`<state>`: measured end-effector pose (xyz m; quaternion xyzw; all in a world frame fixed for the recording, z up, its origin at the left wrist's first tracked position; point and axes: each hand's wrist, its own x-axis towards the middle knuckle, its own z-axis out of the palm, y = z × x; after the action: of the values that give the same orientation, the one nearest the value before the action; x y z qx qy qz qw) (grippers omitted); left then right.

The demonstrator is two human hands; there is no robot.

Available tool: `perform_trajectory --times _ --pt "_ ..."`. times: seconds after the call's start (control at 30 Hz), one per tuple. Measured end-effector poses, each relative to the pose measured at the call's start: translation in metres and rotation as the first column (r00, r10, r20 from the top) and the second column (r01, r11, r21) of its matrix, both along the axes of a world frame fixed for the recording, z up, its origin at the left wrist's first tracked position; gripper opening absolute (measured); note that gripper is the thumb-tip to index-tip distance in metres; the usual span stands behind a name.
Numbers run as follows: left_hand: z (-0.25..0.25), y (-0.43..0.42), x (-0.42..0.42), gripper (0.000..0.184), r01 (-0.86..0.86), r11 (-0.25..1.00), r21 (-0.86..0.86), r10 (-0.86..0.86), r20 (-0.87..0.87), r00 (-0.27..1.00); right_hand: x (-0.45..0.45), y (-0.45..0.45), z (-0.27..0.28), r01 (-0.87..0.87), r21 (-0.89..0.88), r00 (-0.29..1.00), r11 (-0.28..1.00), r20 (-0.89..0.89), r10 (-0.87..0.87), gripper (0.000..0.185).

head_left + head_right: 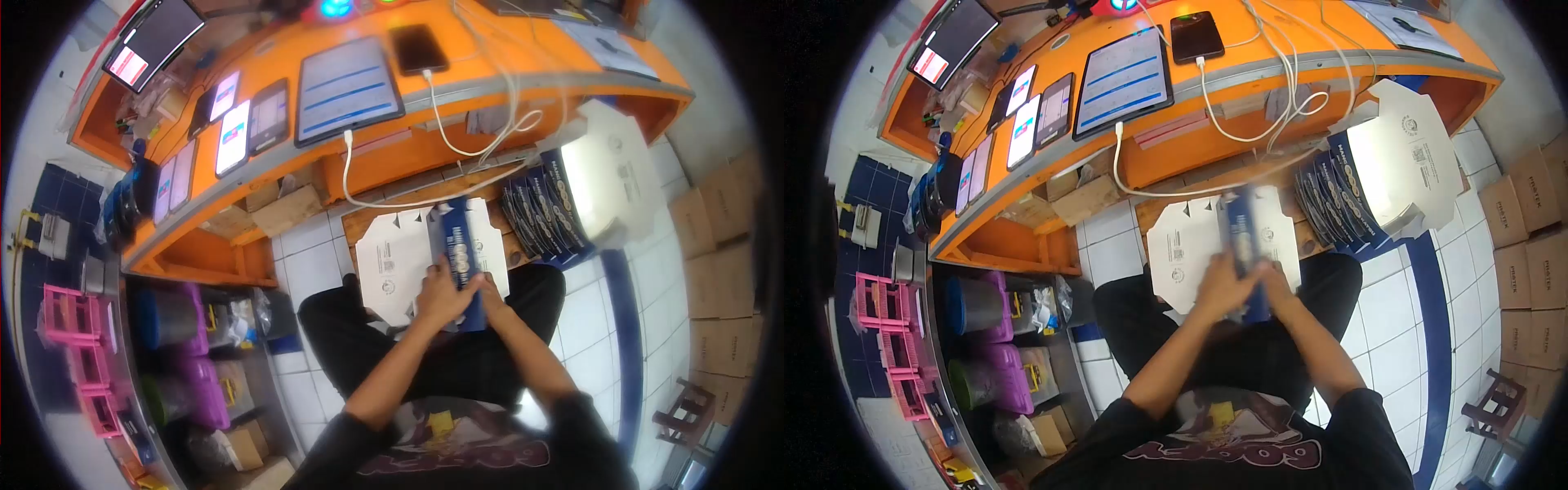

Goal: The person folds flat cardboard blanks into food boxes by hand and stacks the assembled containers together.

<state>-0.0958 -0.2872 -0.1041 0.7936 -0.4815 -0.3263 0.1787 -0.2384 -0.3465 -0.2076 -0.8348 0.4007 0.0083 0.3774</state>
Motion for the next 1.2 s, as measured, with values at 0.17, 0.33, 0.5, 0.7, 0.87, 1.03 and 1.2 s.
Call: perform_trajectory --times 0.17,0.33,0.5,0.7,0.87,1.03,1.2 --pt "-0.036 0.075 0.097 0.059 -0.623 0.781 0.042 0.461 -0.712 0.529 0.014 0.043 0.059 -0.329 -0.194 0.927 0.924 0.12 0.356 0.087" --pt "-0.128 0.123 0.124 0.045 -0.656 0.753 0.057 0.575 -0.542 0.613 0.045 0.06 0.027 -0.474 -0.338 0.877 0.813 -0.103 0.469 0.079" --pt "-0.117 0.129 0.116 0.045 -0.682 0.731 0.015 0.545 -0.614 0.571 0.04 0.054 0.029 -0.565 -0.407 0.811 0.718 -0.113 0.574 0.068" --pt "-0.118 0.142 0.119 0.044 -0.702 0.712 0.013 0.552 -0.628 0.549 0.041 0.065 0.009 -0.517 -0.616 0.726 0.595 0.054 0.686 0.04" --pt "-0.102 0.153 0.124 0.049 -0.634 0.769 0.087 0.541 -0.617 0.571 0.049 0.071 0.023 -0.406 -0.499 0.824 0.766 0.162 0.543 0.022" --pt "-0.066 0.165 0.13 0.046 -0.657 0.745 0.112 0.602 -0.538 0.59 0.054 0.061 0.033 -0.531 -0.419 0.78 0.736 0.098 0.618 0.03" --pt "-0.042 0.182 0.136 0.044 -0.688 0.723 0.06 0.618 -0.503 0.605 0.052 0.053 0.035 -0.576 -0.342 0.764 0.742 0.097 0.638 0.036"
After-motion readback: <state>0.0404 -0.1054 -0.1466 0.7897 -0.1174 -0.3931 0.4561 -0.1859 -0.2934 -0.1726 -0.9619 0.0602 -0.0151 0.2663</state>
